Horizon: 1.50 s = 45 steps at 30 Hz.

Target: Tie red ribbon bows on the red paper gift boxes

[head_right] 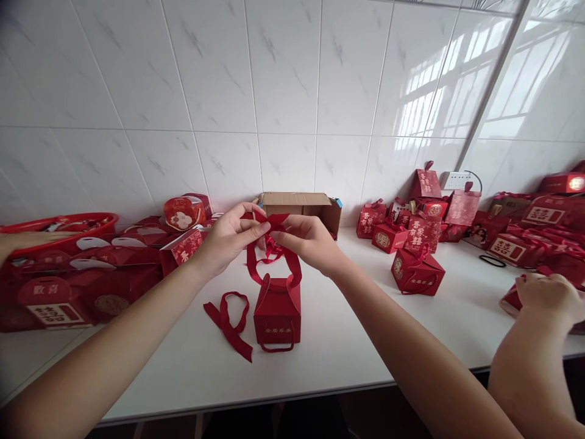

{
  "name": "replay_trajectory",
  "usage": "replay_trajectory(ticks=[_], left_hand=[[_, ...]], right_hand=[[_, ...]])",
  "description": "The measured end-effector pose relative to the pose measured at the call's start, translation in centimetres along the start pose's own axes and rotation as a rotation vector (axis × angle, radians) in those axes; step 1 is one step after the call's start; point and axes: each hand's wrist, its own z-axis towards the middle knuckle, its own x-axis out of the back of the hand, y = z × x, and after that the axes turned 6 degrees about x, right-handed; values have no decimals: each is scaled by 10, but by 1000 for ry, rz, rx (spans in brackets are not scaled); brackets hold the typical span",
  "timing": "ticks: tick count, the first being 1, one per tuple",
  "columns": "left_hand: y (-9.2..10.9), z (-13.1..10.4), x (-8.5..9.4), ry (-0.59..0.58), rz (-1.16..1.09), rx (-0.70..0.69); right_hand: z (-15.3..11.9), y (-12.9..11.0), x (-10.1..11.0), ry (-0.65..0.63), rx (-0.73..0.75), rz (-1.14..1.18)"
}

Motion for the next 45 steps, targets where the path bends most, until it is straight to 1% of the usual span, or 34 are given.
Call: replay_trajectory(ticks=[2, 4, 6, 8, 11, 13, 15, 19, 21, 23, 25, 26, 29, 31, 32, 35, 38, 41, 45], left_hand=[[0, -1, 0, -23, 3, 11], [-2, -2, 1, -48, -10, 24], [-4, -2, 3, -72, -54, 45], [-7, -2, 5, -80, -128, 83], [-11, 0, 9, -59, -249, 162], [-12, 1, 10, -51, -324, 202], [-12, 2, 10, -64, -399, 228], [-11, 3, 9, -106, -472, 258], [-11, 1, 8, -122, -464, 244], [-11, -1, 6, -126, -396, 184], [-12, -4, 6, -71, -198, 69], [-13, -5, 6, -12, -46, -14], [-19, -9, 8, 212, 454, -311], [-25, -11, 11, 321, 673, -451], [-28, -12, 13, 357, 741, -485], [-39, -17, 23, 428, 865, -496], [-52, -29, 39, 459, 950, -446], [-68, -44, 59, 443, 1027, -363], [-93, -65, 86, 386, 1089, -206]], right_hand=[[-2, 4, 0, -6, 12, 27], [-2, 8, 1, 19, 38, 33], [-3, 11, 3, 30, 83, -28], [-4, 13, 6, 29, 183, -196], [-5, 16, 12, 21, 438, -537], [-5, 18, 16, 4, 596, -717], [-5, 21, 19, -13, 690, -844], [-5, 25, 21, -24, 724, -999], [-6, 27, 20, -25, 724, -1006], [-7, 29, 18, -15, 717, -967], [-11, 31, 17, 17, 699, -910], [-13, 32, 16, 42, 684, -883], [-23, 37, 14, 140, 625, -803], [-34, 40, 14, 214, 558, -735], [-40, 42, 14, 250, 514, -699], [-62, 51, 20, 364, 358, -603], [-89, 63, 32, 487, 182, -553], [-117, 75, 49, 591, -19, -572], [-154, 88, 72, 611, -272, -646]])
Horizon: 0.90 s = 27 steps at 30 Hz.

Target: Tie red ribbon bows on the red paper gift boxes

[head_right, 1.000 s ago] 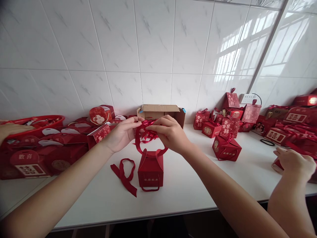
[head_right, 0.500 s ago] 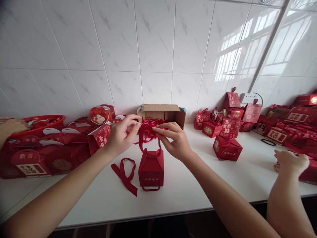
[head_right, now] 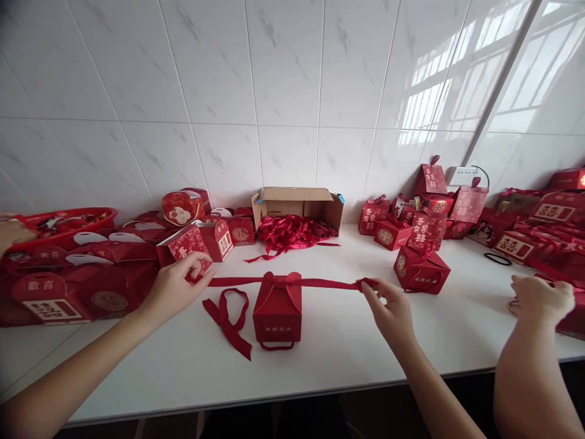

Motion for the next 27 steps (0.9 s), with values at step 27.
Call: replay_trajectory(ticks=[27], left_hand=[[68, -12, -59, -455, -627, 303]], right_hand=[[2, -45, -57, -623, -107, 101]])
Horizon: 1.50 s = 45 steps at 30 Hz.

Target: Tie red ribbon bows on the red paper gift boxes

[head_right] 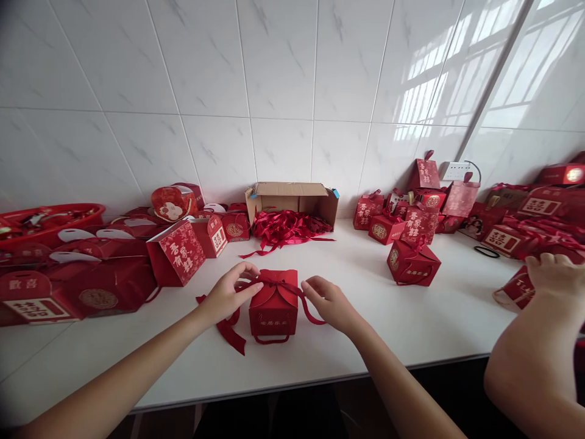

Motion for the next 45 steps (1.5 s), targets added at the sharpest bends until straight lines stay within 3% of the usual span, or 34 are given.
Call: replay_trajectory(ticks=[6, 19, 24, 45], left_hand=[[-7, 1, 4, -55, -81, 94], [-5, 1, 12, -170, -65, 191], [-2, 1, 12, -187, -69, 195], [-15, -3, 16, -97, 41, 287]], right_hand=[[0, -6, -2, -161, -80, 156], [1, 10, 0, -133, -67, 374], [1, 11, 0, -138, -144, 482], [3, 10, 17, -45, -122, 266]])
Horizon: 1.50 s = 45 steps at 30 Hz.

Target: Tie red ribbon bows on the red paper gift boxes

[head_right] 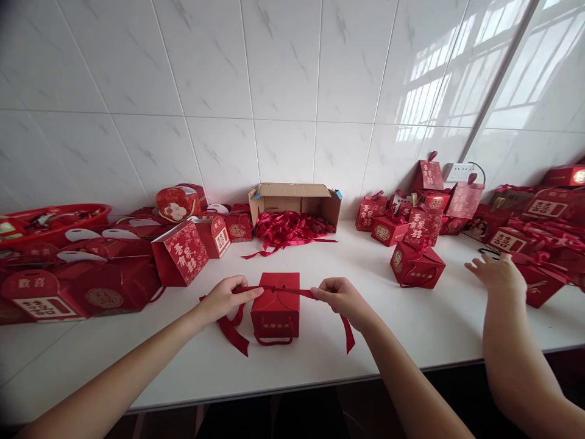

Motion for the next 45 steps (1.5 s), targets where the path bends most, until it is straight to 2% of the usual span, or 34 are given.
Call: replay_trajectory(ticks=[3, 5, 8, 13, 16, 20, 23, 27, 31, 35, 38, 41, 43, 45], left_hand=[[4, -1, 0, 24, -7, -2], [8, -2, -1, 85, -20, -49], [18, -4, -6, 172, -2, -210], [42, -14, -28, 160, 189, -552], [53, -12, -40, 272, 278, -658], [59, -1, -40, 461, 284, -650], [59, 3, -33, 555, 273, -622], [58, 2, -29, 588, 274, -610], [60, -2, -33, 601, 280, -603], [65, -6, -31, 550, 247, -579], [62, -7, -20, 408, 117, -516], [48, -2, -10, 308, -6, -377], [34, 4, -6, 238, -35, -274], [21, 9, -5, 111, -75, -168]], right_hand=[[-1, 0, 1, -45, -14, 31], [-3, -2, 1, -87, -7, 20], [-5, -12, 0, -116, 15, 66], [-6, -38, -4, -111, 82, 374], [-5, -51, -8, -128, 136, 429], [-9, -56, -10, -50, 163, 346], [-14, -52, -10, 60, 132, 137], [-13, -47, -20, 133, 73, -120], [1, -45, -40, 114, 188, -187], [15, -43, -58, 95, 253, -115], [19, -39, -66, 206, 278, -65], [20, -33, -70, 264, 334, -83], [19, -30, -71, 220, 330, -74], [18, -29, -71, 153, 332, -31]])
